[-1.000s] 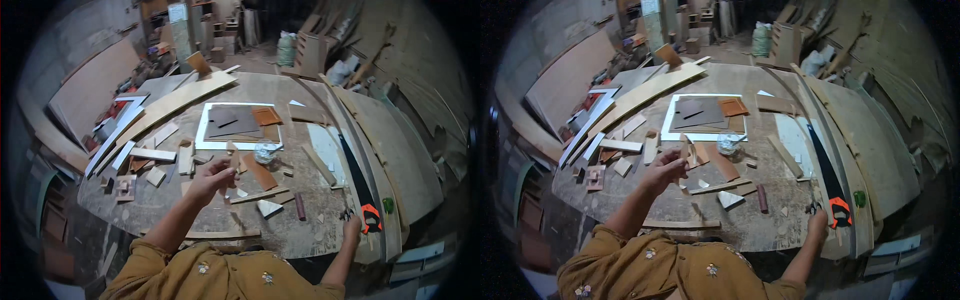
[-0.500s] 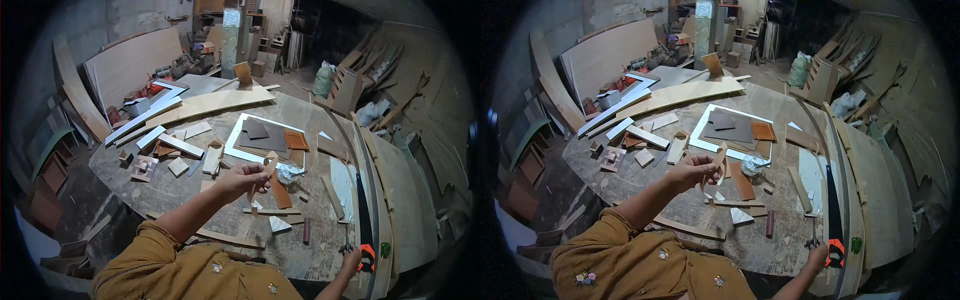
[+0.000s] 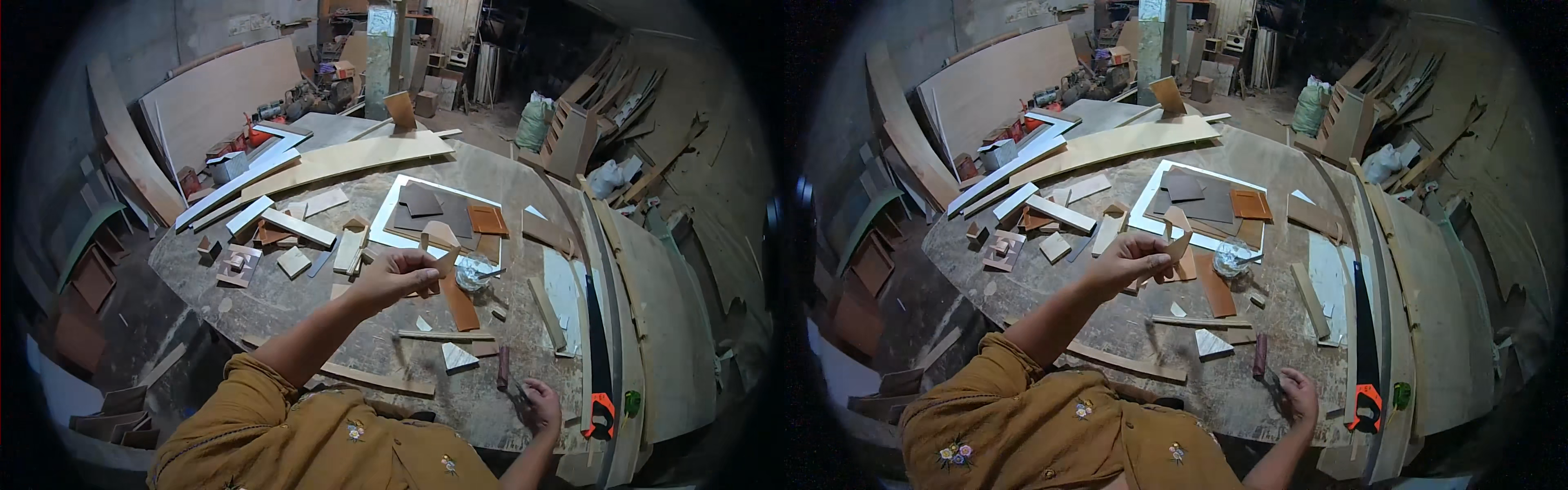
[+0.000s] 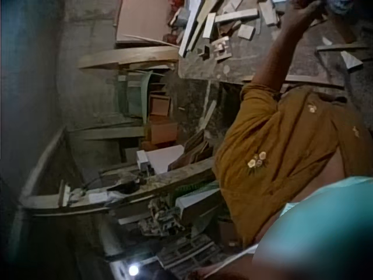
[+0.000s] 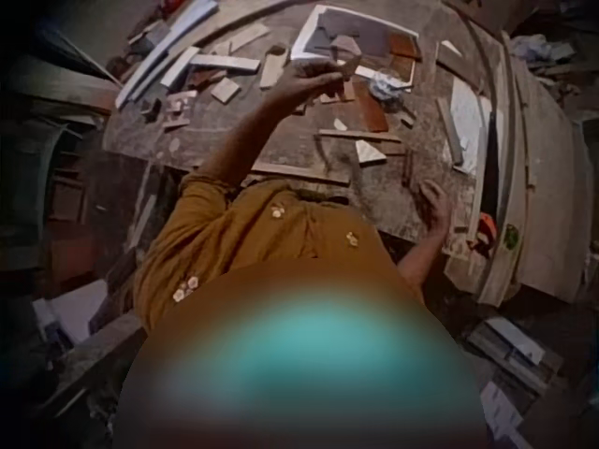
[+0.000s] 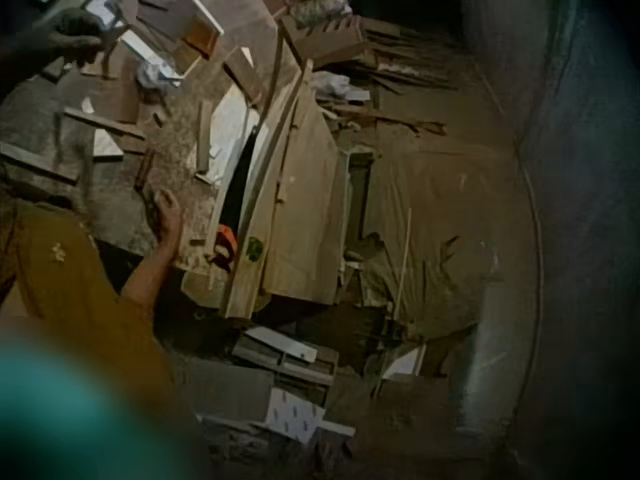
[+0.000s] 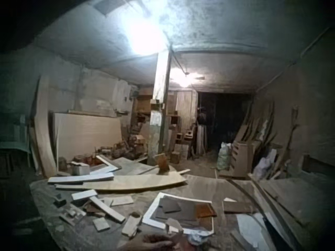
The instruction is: Applying glue to small wooden pieces and attaching thin veneer strips, cutting the strips to size with scissors.
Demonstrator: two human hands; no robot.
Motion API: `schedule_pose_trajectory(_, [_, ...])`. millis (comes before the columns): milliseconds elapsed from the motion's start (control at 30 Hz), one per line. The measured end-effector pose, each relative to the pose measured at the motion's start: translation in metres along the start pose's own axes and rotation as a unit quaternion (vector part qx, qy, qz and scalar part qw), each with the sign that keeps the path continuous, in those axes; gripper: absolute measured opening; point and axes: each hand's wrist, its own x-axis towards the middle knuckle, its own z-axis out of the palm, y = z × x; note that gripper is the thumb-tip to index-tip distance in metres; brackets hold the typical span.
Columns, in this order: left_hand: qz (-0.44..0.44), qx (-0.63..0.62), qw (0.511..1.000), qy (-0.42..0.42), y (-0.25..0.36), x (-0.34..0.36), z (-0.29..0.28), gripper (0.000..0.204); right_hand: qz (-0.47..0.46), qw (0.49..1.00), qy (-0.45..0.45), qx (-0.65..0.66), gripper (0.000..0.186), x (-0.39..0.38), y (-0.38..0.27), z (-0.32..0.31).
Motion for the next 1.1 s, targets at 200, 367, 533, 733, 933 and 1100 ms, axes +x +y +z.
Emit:
schedule_pose_trajectory(200, [0.161, 0.331, 0.929, 0.038, -0.01, -0.002, 0.018, 0.01, -0.128, 0.912, 0.081, -0.381, 0.036, 0.014, 0.038, 0.009])
schedule_pose_trajectory(367, [0.251, 0.578, 0.775, 0.038, -0.01, -0.011, 0.024, 0.012, -0.139, 0.825, 0.104, -0.537, 0.039, -0.025, -0.01, 0.054])
schedule_pose_trajectory(533, [0.234, 0.622, 0.747, 0.034, -0.02, -0.018, 0.027, 0.013, -0.145, 0.849, 0.058, -0.504, 0.04, -0.022, -0.002, 0.047])
schedule_pose_trajectory(733, [0.157, 0.351, 0.923, 0.031, -0.038, -0.024, 0.026, 0.007, -0.117, 0.98, -0.115, -0.108, 0.035, -0.037, -0.025, 0.072])
schedule_pose_trajectory(933, [-0.089, -0.001, 0.996, -0.019, -0.03, -0.023, 0.032, 0.016, -0.135, 0.95, -0.279, 0.034, 0.039, -0.053, -0.07, 0.128])
schedule_pose_trajectory(1100, [-0.071, -0.023, 0.997, -0.002, -0.033, -0.024, 0.034, 0.018, -0.151, 0.953, -0.262, -0.01, 0.04, -0.054, -0.077, 0.147])
